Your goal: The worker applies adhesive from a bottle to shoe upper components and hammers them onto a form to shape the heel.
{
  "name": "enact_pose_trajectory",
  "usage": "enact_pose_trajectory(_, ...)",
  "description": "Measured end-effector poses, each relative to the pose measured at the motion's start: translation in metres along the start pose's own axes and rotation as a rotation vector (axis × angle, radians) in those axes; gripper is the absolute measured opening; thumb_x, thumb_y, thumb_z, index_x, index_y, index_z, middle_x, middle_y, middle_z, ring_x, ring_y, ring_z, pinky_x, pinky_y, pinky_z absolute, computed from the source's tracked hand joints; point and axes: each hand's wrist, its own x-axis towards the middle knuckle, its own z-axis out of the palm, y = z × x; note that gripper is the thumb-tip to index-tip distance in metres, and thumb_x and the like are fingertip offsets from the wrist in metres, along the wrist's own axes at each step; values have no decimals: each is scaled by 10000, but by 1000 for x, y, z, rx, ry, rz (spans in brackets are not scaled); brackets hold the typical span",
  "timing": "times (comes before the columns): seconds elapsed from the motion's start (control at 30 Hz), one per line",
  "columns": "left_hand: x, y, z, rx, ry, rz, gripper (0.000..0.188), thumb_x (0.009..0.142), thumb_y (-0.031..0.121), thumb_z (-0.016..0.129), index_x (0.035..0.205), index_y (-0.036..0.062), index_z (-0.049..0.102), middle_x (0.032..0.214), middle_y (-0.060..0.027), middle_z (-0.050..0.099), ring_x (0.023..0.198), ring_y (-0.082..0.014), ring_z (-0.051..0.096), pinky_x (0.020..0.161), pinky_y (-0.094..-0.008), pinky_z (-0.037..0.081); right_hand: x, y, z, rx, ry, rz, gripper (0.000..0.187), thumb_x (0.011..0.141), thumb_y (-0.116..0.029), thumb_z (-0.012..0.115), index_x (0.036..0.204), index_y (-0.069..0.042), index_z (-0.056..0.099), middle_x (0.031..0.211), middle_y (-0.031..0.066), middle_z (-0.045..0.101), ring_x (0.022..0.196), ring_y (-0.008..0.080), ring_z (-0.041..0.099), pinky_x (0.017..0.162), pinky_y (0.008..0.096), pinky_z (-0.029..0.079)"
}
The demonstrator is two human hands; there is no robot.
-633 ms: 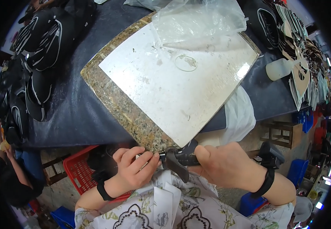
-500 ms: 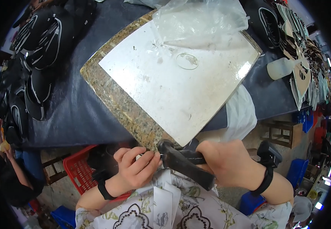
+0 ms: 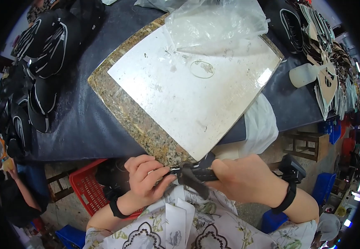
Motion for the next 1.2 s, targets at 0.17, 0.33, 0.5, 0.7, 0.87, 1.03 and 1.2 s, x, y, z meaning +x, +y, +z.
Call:
enact_pose_trajectory(0.17, 8, 12, 10, 14, -46, -85, 294, 627, 149, 802, 871, 81, 653, 866, -39, 583, 914, -258, 538, 804, -379, 330, -10, 1, -4, -11, 28, 63, 323, 822, -339, 660, 812, -73, 477, 630, 64, 558, 518, 278, 577, 424, 357, 413)
enact_pose_trajectory(0.33, 14, 9, 4, -61, -103, -169, 261, 650, 142, 792, 875, 105, 664, 873, -26, 574, 953, -270, 519, 821, -375, 326, -10, 0, -3, -61, -31, 83, 294, 821, -311, 657, 905, -62, 525, 671, 57, 585, 555, 275, 596, 443, 359, 421)
enact_pose_trajectory(0.5, 13, 7, 6, 1, -110, -58, 252, 638, 151, 791, 859, 125, 673, 872, -4, 586, 947, -254, 521, 800, -376, 316, -10, 3, -3, 4, 3, 63, 292, 820, -296, 656, 929, -58, 527, 674, 58, 588, 562, 274, 599, 444, 365, 421)
enact_pose_trajectory(0.7, 5, 11, 9, 239, -51, 167, 245, 634, 125, 764, 859, 117, 670, 867, 21, 606, 907, -211, 534, 781, -380, 307, -8, 6, -3, 61, 44, 51, 285, 822, -296, 654, 908, -61, 517, 665, 55, 582, 561, 276, 596, 445, 365, 419)
enact_pose_trajectory(0.87, 2, 9, 11, 235, -25, 173, 248, 632, 123, 751, 865, 111, 668, 865, 22, 607, 878, -199, 541, 784, -376, 304, 0, 5, -2, 2, 29, 41, 312, 824, -325, 661, 813, -77, 471, 626, 52, 555, 536, 284, 577, 435, 364, 407)
enact_pose_trajectory(1.03, 3, 9, 11, 222, -20, 169, 265, 633, 130, 759, 878, 106, 661, 843, 5, 598, 865, -201, 539, 786, -370, 304, 1, 5, -3, 13, 54, 28, 378, 810, -369, 679, 778, -79, 440, 599, 60, 536, 505, 284, 562, 417, 363, 393)
enact_pose_trajectory(1.2, 4, 2, 3, -3, -37, -67, 262, 638, 185, 786, 863, 106, 678, 868, 9, 573, 913, -213, 525, 799, -388, 288, 2, 7, 1, -13, 64, -28, 377, 804, -354, 690, 784, -75, 437, 584, 68, 528, 488, 285, 555, 416, 364, 393)
